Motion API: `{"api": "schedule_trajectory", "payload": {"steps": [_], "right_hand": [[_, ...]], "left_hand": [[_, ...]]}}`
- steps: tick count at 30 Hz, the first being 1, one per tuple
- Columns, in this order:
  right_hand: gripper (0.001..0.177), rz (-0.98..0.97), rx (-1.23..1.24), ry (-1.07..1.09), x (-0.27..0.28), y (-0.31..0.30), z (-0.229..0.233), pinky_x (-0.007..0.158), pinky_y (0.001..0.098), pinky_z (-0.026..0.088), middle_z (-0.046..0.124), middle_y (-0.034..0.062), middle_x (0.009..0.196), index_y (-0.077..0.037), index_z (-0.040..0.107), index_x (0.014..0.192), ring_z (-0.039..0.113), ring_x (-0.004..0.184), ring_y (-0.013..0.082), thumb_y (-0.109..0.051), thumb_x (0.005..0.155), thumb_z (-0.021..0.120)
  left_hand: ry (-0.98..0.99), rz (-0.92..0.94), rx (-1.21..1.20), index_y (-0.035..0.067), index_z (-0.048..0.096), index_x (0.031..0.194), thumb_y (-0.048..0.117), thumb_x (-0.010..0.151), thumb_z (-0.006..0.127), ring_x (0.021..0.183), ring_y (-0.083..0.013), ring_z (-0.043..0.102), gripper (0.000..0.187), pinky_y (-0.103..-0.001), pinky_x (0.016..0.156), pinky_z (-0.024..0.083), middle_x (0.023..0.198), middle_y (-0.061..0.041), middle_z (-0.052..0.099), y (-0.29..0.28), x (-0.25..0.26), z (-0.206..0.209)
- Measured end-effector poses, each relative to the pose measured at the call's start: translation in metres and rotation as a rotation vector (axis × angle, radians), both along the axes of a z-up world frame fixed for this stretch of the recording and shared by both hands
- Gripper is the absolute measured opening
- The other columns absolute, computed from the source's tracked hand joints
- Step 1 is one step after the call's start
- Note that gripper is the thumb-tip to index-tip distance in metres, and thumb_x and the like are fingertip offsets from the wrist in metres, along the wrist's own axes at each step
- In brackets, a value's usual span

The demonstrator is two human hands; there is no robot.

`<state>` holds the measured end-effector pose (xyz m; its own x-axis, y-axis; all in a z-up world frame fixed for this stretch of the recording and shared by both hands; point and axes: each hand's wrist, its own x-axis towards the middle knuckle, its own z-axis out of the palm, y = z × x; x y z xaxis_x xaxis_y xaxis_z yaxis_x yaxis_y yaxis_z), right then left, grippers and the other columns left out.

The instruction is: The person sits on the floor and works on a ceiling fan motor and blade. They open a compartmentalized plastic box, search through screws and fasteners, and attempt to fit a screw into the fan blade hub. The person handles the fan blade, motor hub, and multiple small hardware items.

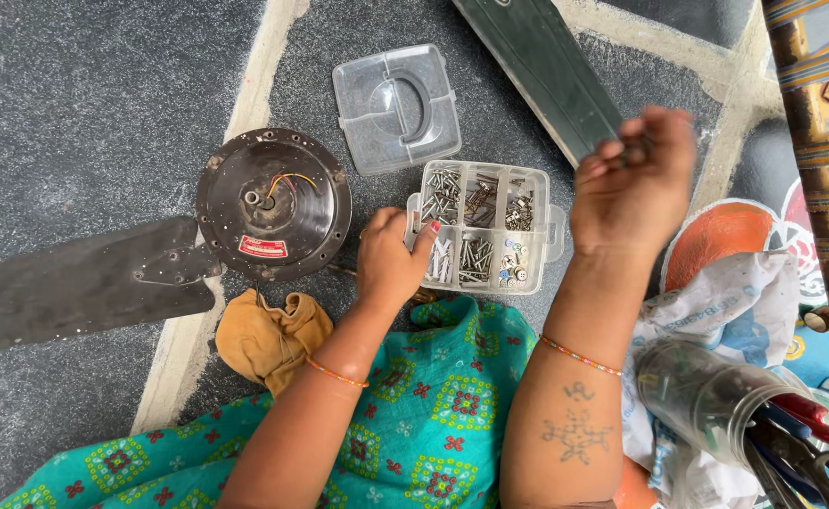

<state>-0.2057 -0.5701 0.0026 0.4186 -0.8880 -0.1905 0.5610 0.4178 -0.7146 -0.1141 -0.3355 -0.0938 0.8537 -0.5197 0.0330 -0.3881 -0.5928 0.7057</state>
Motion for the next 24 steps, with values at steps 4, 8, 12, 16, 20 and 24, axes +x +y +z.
{"api": "schedule_trajectory", "payload": {"steps": [4, 8, 12, 16, 20, 24], "right_hand": [[0.022, 0.296, -0.317, 0.413, 0.021, 0.017, -0.012, 0.055, 0.0260, 0.043, 0.064, 0.0045, 0.082, -0.003, 0.070, 0.112, 0.053, 0.062, 0.0107, -0.023, 0.102, 0.067], [0.036, 0.677, -0.227, 0.500, 0.038, 0.031, -0.012, 0.064, 0.0270, 0.059, 0.075, 0.0109, 0.093, 0.001, 0.068, 0.116, 0.071, 0.074, 0.0161, -0.030, 0.104, 0.054], [0.061, 0.675, -0.030, 0.484, 0.043, 0.040, 0.002, 0.074, 0.0367, 0.066, 0.076, 0.0227, 0.098, 0.006, 0.064, 0.115, 0.078, 0.085, 0.0282, -0.051, 0.102, 0.045], [0.084, 0.715, -0.052, 0.426, 0.040, 0.043, 0.011, 0.081, 0.0412, 0.066, 0.075, 0.0275, 0.103, 0.010, 0.063, 0.120, 0.079, 0.091, 0.0320, -0.067, 0.096, 0.038], [0.102, 0.725, -0.055, 0.407, 0.039, 0.042, 0.011, 0.082, 0.0412, 0.066, 0.077, 0.0268, 0.103, 0.013, 0.063, 0.120, 0.080, 0.094, 0.0323, -0.078, 0.089, 0.031], [0.076, 0.631, -0.150, 0.479, 0.033, 0.034, 0.003, 0.068, 0.0320, 0.062, 0.074, 0.0171, 0.088, 0.008, 0.070, 0.112, 0.075, 0.076, 0.0231, -0.063, 0.094, 0.049]], "left_hand": [[-0.073, 0.030, -0.122, 0.001, 0.070, 0.112, 0.030, 0.096, 0.068, 0.108, -0.0386, 0.063, 0.034, -0.046, 0.095, 0.050, 0.118, -0.016, 0.066, 0.000, -0.014, -0.005], [-0.059, 0.041, -0.157, 0.002, 0.070, 0.113, 0.027, 0.098, 0.065, 0.106, -0.0383, 0.064, 0.030, -0.046, 0.093, 0.051, 0.118, -0.015, 0.066, -0.002, -0.016, -0.004], [-0.027, 0.047, -0.147, 0.003, 0.070, 0.113, 0.029, 0.098, 0.064, 0.104, -0.0373, 0.065, 0.030, -0.046, 0.089, 0.052, 0.119, -0.014, 0.066, -0.002, -0.016, 0.000], [-0.015, 0.058, -0.126, 0.004, 0.070, 0.113, 0.031, 0.100, 0.062, 0.104, -0.0364, 0.066, 0.031, -0.046, 0.087, 0.053, 0.119, -0.012, 0.066, -0.004, -0.019, 0.000], [-0.014, 0.071, -0.133, 0.004, 0.071, 0.113, 0.031, 0.100, 0.062, 0.105, -0.0358, 0.065, 0.031, -0.046, 0.088, 0.053, 0.119, -0.011, 0.066, -0.004, -0.020, 0.000], [-0.053, 0.072, -0.122, 0.004, 0.071, 0.112, 0.030, 0.100, 0.062, 0.106, -0.0357, 0.065, 0.030, -0.046, 0.090, 0.052, 0.120, -0.011, 0.066, -0.004, -0.021, -0.001]]}}
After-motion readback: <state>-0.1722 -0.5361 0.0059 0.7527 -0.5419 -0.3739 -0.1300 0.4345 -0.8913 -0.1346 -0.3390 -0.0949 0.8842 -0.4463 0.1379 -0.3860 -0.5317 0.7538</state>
